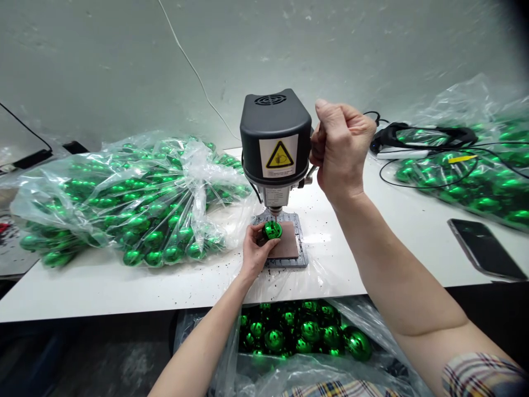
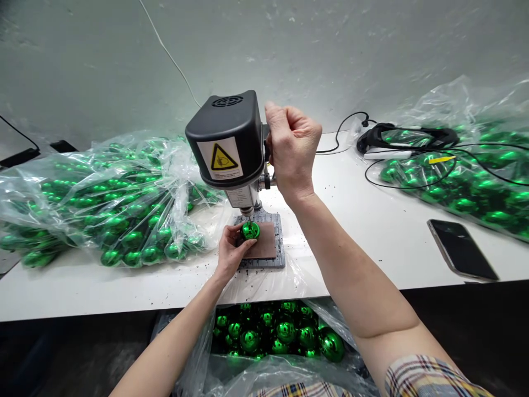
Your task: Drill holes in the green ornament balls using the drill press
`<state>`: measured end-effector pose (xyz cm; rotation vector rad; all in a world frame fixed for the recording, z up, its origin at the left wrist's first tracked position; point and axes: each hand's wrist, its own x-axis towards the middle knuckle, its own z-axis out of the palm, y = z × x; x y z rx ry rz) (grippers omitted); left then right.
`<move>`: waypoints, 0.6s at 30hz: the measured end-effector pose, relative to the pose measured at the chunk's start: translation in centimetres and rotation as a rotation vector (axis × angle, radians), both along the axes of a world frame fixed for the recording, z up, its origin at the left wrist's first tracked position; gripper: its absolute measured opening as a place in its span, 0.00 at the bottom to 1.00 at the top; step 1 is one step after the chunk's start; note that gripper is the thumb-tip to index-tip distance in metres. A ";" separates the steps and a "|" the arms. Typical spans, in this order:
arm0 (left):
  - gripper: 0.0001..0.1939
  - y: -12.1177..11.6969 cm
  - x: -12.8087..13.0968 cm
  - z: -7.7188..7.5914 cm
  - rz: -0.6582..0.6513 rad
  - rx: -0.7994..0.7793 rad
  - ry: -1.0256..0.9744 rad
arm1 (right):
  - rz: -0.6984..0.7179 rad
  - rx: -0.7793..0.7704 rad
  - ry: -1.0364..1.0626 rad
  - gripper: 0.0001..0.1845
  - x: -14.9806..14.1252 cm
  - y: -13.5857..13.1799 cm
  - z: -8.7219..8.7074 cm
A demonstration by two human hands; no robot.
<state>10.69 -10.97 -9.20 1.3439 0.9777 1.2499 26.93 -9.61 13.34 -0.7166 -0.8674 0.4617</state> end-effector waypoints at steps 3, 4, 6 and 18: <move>0.26 0.1 0.0 -0.3 0.025 -0.018 -0.006 | -0.016 -0.030 -0.009 0.28 0.1 0.1 0.2; 0.26 0.2 0.0 -0.4 0.027 -0.018 -0.007 | -0.018 -0.050 -0.012 0.28 0.1 0.2 0.3; 0.26 0.4 -0.2 -0.4 0.034 -0.019 -0.012 | -0.009 -0.100 -0.012 0.29 0.2 0.5 0.5; 0.23 0.5 -0.1 -0.1 -0.001 -0.009 0.051 | 0.034 -0.180 -0.072 0.32 0.9 1.6 0.4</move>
